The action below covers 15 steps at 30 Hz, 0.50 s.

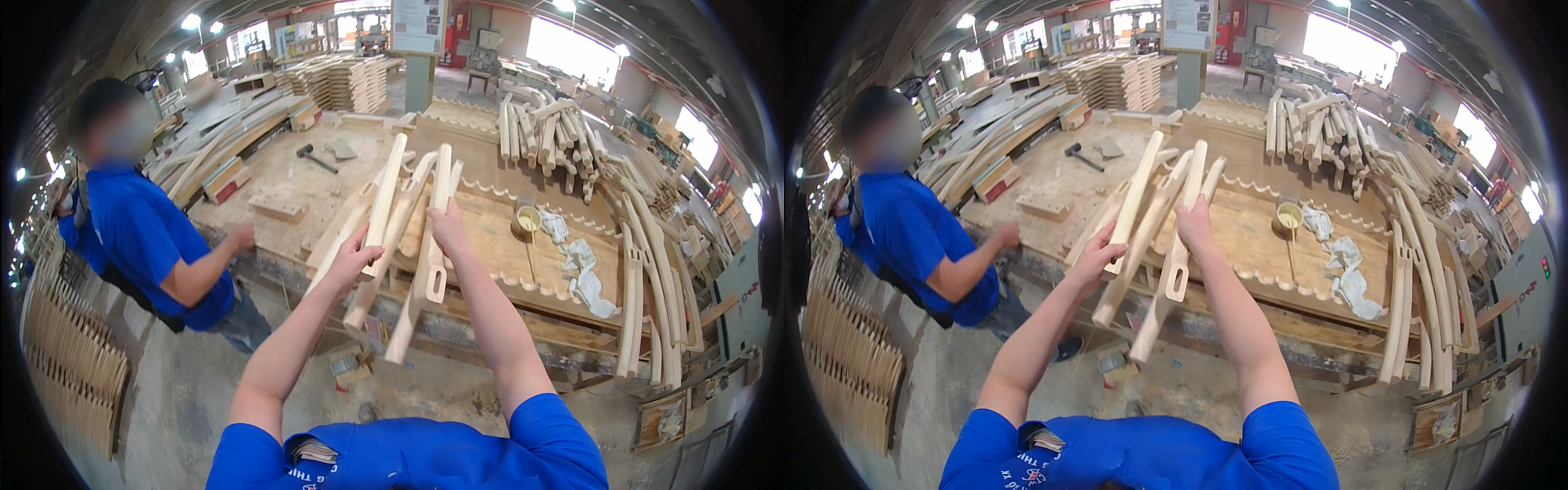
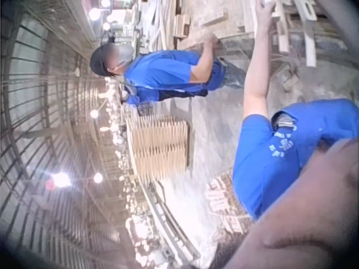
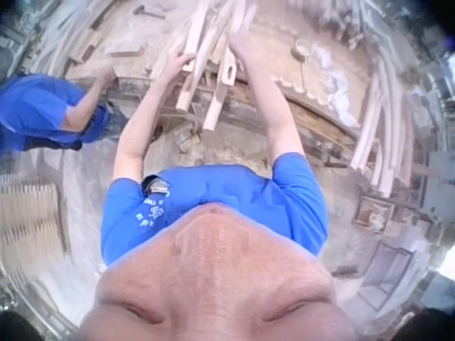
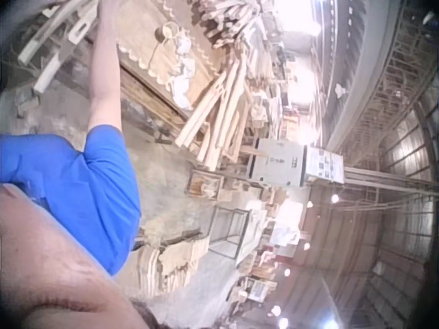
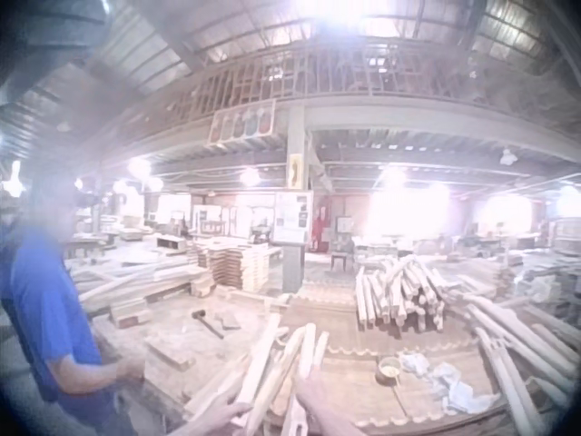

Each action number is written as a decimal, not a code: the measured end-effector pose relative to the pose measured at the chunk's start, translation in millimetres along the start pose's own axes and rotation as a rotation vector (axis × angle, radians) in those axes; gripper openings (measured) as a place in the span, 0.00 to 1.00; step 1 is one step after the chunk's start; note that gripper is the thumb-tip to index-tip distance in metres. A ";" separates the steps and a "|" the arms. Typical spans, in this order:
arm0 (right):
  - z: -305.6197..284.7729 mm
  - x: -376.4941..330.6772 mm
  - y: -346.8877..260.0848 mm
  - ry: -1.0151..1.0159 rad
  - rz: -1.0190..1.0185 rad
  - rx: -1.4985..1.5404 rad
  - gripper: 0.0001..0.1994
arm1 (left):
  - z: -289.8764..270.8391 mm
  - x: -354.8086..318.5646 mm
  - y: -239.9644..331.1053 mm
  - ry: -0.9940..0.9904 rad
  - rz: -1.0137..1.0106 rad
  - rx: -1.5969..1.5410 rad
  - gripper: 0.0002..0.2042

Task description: The person applies glue to the slots of several wooden chair legs using a small brush and a container of adhesive. They then pick up and move the legs around the workbench, occasionally using a pneumatic nail gun to fasten pieces together.

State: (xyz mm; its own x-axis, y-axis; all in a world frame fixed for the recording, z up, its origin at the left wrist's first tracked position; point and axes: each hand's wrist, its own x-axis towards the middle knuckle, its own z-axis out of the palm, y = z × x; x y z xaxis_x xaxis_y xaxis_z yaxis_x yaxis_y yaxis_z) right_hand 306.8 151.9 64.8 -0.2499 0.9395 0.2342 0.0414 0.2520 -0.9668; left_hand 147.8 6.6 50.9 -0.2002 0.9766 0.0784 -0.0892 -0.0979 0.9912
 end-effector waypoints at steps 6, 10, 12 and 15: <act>37.5 68.9 45.3 0.152 0.008 -0.442 0.23 | -28.3 91.4 -31.1 -0.037 -0.067 -0.042 0.28; 46.2 80.6 57.2 0.052 0.084 -0.722 0.20 | -33.7 104.8 -57.5 -0.055 0.108 0.642 0.28; 36.5 73.4 58.6 -0.030 0.179 -0.902 0.21 | -19.1 94.8 -69.5 -0.021 0.386 1.017 0.30; 46.7 25.4 47.4 -0.172 -0.022 -0.920 0.20 | -28.0 63.6 -66.8 0.028 0.531 1.334 0.33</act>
State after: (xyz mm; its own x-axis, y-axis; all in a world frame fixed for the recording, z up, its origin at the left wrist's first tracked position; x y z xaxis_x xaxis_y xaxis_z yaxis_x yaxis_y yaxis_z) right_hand 257.2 176.8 20.2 -0.3961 0.9038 0.1619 0.7660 0.4225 -0.4845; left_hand 113.7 69.9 -13.3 0.0605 0.8767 0.4773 0.9623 -0.1783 0.2054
